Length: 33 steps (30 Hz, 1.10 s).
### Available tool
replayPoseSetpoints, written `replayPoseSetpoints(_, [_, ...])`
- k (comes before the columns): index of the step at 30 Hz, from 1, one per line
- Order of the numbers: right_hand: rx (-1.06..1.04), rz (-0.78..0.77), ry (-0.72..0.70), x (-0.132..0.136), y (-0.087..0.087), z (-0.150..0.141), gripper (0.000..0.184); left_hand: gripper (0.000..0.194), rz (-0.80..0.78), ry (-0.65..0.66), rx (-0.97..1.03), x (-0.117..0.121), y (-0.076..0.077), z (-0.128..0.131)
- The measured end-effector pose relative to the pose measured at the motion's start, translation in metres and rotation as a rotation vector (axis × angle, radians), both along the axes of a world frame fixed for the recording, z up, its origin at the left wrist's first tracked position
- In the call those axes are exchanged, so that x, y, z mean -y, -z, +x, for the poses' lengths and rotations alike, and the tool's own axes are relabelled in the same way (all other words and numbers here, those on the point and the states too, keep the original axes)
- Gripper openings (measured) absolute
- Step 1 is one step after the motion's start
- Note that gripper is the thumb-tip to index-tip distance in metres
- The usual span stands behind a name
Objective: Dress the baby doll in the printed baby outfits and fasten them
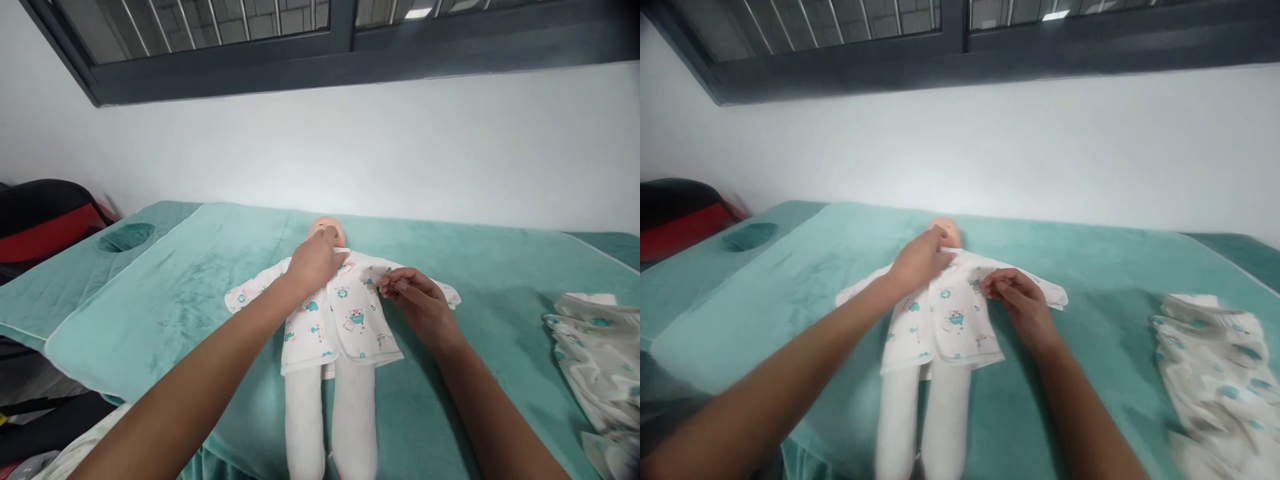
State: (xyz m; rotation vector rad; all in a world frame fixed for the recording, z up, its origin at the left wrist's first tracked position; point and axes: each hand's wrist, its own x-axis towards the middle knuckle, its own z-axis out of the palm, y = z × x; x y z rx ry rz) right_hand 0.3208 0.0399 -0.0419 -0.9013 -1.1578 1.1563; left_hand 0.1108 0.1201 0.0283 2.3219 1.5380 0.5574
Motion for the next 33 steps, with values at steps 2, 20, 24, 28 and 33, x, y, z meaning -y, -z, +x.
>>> replayPoseSetpoints(2, [0.102, 0.015, 0.021, 0.001, 0.004, 0.001, 0.017, 0.032, 0.037, -0.004, 0.067, 0.002, 0.003, -0.003])
replayPoseSetpoints(20, [0.5, -0.07, -0.029, 0.116, 0.025, -0.046, 0.029, 0.037, -0.086, -0.198, 0.705, 0.083, 0.095, -0.089])
replayPoseSetpoints(24, [0.572, -0.098, -0.001, 0.131, 0.017, -0.047, 0.031, 0.036, -0.148, -0.192, 0.74, 0.08, 0.097, -0.09])
replayPoseSetpoints(28, [0.661, -0.148, 0.176, 0.118, 0.008, -0.028, 0.043, 0.042, -0.26, -0.162, 0.771, 0.081, 0.097, -0.091])
replayPoseSetpoints(33, [0.871, -0.269, 0.293, 0.081, 0.003, -0.015, 0.044, 0.044, -0.432, -0.036, 0.99, 0.083, 0.094, -0.097])
